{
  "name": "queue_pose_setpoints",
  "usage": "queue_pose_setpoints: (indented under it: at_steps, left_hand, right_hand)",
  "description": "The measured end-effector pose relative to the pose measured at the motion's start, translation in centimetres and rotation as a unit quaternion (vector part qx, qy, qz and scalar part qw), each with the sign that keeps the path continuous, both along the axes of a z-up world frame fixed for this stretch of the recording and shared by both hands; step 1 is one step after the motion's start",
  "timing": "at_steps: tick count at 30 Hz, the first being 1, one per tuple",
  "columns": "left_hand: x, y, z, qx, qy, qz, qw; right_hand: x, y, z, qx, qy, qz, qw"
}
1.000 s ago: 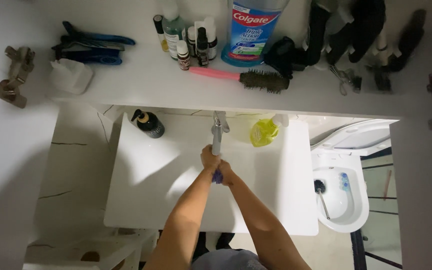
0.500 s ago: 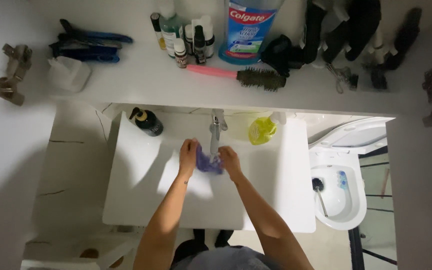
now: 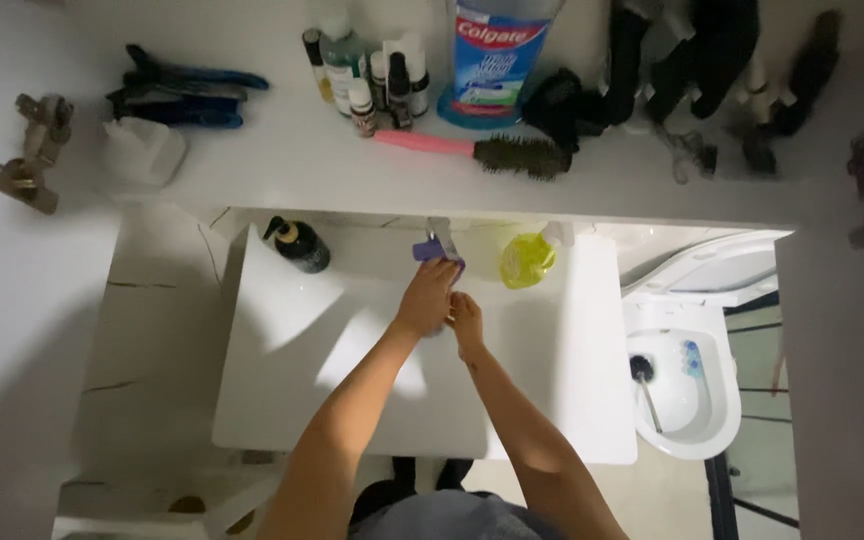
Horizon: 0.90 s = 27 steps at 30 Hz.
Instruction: Cleaning the toilet bowl and sink in a bathroom.
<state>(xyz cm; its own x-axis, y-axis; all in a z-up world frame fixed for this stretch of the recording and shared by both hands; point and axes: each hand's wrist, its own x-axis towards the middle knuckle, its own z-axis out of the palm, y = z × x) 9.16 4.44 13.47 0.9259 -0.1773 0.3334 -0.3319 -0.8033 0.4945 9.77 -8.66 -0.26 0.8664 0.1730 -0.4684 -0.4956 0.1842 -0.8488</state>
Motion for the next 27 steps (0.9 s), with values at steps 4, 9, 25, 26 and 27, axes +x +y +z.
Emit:
queue_pose_setpoints:
  at_steps: [4,9,25,26,27]
  left_hand:
    - [-2.3,-0.7,-1.5,0.064,0.089,0.004,0.994]
    - [-9.7,-1.2,-6.1,0.038,-0.020,0.050,0.998]
    - [-1.6,-0.9,-11.7,-0.269,0.191,0.101,0.939]
    - [-1.1,-0.8,-11.1,-0.255,0.273,0.096,0.923]
    - [-1.0,-0.7,-10.6,-0.238,0.357,0.090,0.899]
  right_hand:
    - [-0.5,0.2,-0.6,0.003,0.003,0.004,1.000]
    - [-2.1,-0.3,1.6,0.074,0.123,0.068,0.987]
    - [-1.6,-3.5,2.3,-0.253,-0.194,0.013,0.948]
    - [-1.5,-3.4,4.9,-0.258,-0.183,-0.010,0.949]
    - [-1.8,-3.4,7.5,-0.262,-0.168,-0.031,0.950]
